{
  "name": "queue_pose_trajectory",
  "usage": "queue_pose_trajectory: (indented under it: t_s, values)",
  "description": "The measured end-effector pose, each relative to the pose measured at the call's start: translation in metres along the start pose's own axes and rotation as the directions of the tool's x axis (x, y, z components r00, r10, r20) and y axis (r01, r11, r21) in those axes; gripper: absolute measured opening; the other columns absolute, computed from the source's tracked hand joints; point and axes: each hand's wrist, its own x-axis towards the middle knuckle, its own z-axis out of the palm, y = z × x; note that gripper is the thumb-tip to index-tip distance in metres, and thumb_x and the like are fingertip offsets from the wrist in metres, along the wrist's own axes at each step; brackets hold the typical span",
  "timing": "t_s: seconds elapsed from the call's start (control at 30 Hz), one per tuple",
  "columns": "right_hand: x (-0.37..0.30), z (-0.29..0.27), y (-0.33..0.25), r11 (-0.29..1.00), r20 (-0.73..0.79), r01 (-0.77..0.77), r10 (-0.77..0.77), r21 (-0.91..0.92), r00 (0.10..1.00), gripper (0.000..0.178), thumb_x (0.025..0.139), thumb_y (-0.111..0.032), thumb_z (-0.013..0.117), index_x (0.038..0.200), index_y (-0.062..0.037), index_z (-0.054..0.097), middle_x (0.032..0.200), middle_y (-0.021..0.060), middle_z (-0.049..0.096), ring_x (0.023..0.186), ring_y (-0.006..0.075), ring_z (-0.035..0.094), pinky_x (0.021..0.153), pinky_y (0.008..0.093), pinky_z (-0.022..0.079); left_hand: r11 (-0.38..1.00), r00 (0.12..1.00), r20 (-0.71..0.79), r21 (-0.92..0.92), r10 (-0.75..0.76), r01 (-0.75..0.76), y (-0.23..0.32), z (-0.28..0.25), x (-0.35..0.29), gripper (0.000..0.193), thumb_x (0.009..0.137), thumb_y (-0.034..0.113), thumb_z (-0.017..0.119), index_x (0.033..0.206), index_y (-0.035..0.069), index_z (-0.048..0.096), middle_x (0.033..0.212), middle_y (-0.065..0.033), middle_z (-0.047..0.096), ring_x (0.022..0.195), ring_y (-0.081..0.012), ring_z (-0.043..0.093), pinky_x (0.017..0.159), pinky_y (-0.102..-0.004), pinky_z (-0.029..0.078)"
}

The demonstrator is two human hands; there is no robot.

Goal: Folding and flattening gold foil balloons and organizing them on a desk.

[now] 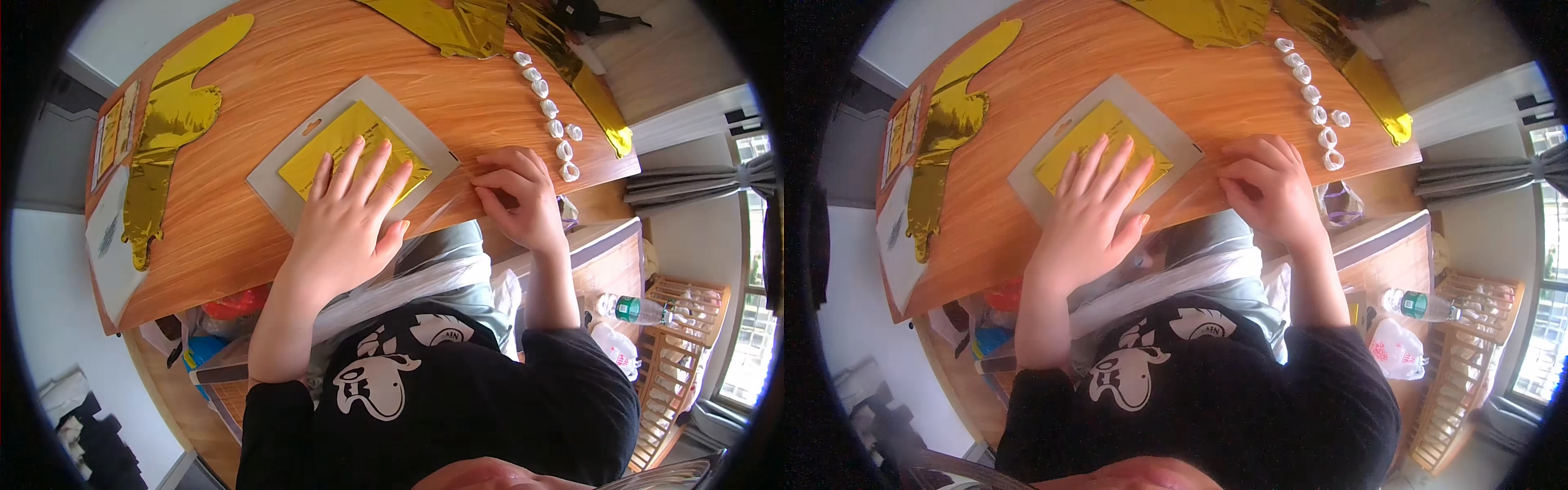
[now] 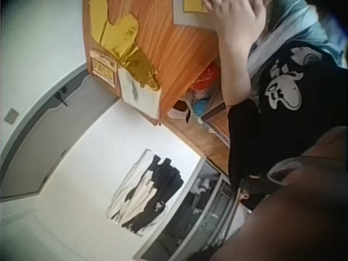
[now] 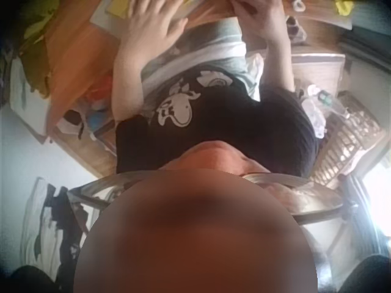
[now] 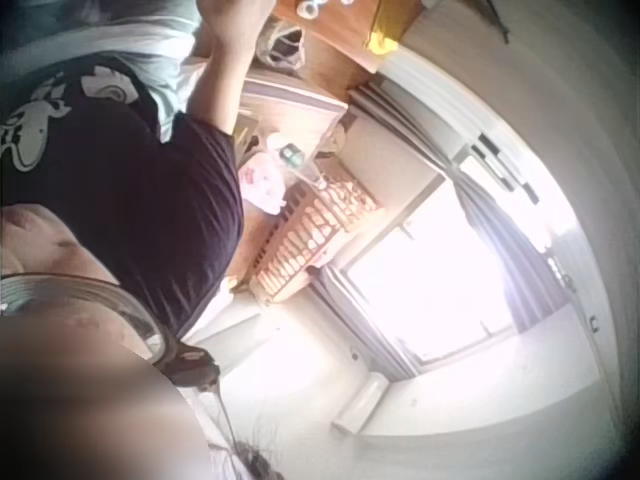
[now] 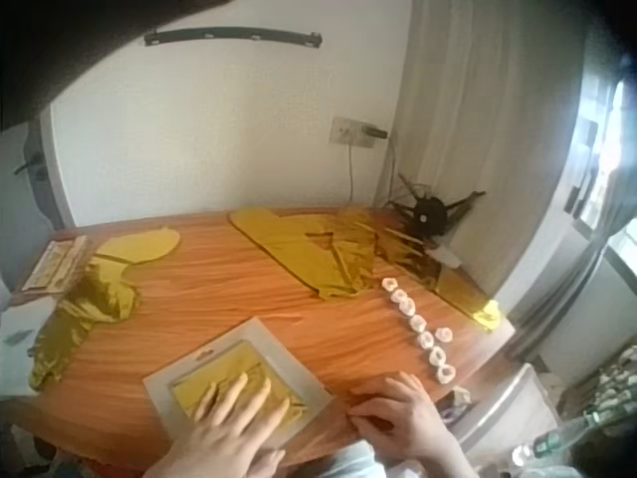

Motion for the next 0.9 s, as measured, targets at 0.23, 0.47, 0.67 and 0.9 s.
queue_pose_trajectory:
  t_s: [0.23,0.47,0.67,0.9]
  values:
    - [0.007,0.001,-0.002,0.996,-0.023,-0.077,0.078,0.041,0.997,0.018,0.078,-0.001,0.077,0.095,-0.0034,0.075,0.111,0.0113,0.071,0.104,0.0318,0.065,0.093,0.0409,0.052,1.000,1.000,-0.010,-0.008,0.006,-0.006,0.000,0.000,0.000,0.060,0.097,0.033,0.063,0.152,0.012,0.049,0.160,-0.0170,0.041,0.151,-0.0419,0.030,0.121,-0.0625,0.025]
    - [0.012,0.002,0.001,0.996,0.030,-0.073,0.071,0.045,0.997,0.013,0.080,-0.002,0.078,0.092,-0.0037,0.074,0.109,0.0093,0.071,0.105,0.0301,0.065,0.094,0.0407,0.052,1.000,1.000,-0.010,-0.017,0.003,-0.003,0.000,0.000,0.000,0.060,0.097,0.033,0.063,0.152,0.012,0.049,0.160,-0.0174,0.041,0.151,-0.0425,0.030,0.121,-0.0629,0.025]
    - [0.008,0.003,0.000,1.000,-0.005,-0.013,0.013,-0.023,1.000,0.014,0.081,-0.002,0.075,0.092,-0.0050,0.069,0.102,0.0083,0.068,0.103,0.0302,0.064,0.094,0.0409,0.050,1.000,1.000,-0.011,-0.003,0.006,-0.006,-0.001,0.000,0.000,0.060,0.097,0.034,0.062,0.152,0.012,0.050,0.160,-0.0178,0.042,0.150,-0.0429,0.031,0.121,-0.0629,0.026]
    - [-0.006,0.003,0.002,0.999,-0.042,0.042,-0.043,-0.032,0.998,0.014,0.080,-0.002,0.074,0.092,-0.0055,0.068,0.101,0.0089,0.065,0.100,0.0301,0.063,0.091,0.0403,0.048,1.000,1.000,-0.009,-0.008,0.015,-0.015,-0.001,0.001,0.000,0.061,0.097,0.034,0.062,0.153,0.012,0.049,0.160,-0.0179,0.041,0.150,-0.0431,0.031,0.121,-0.0627,0.026]
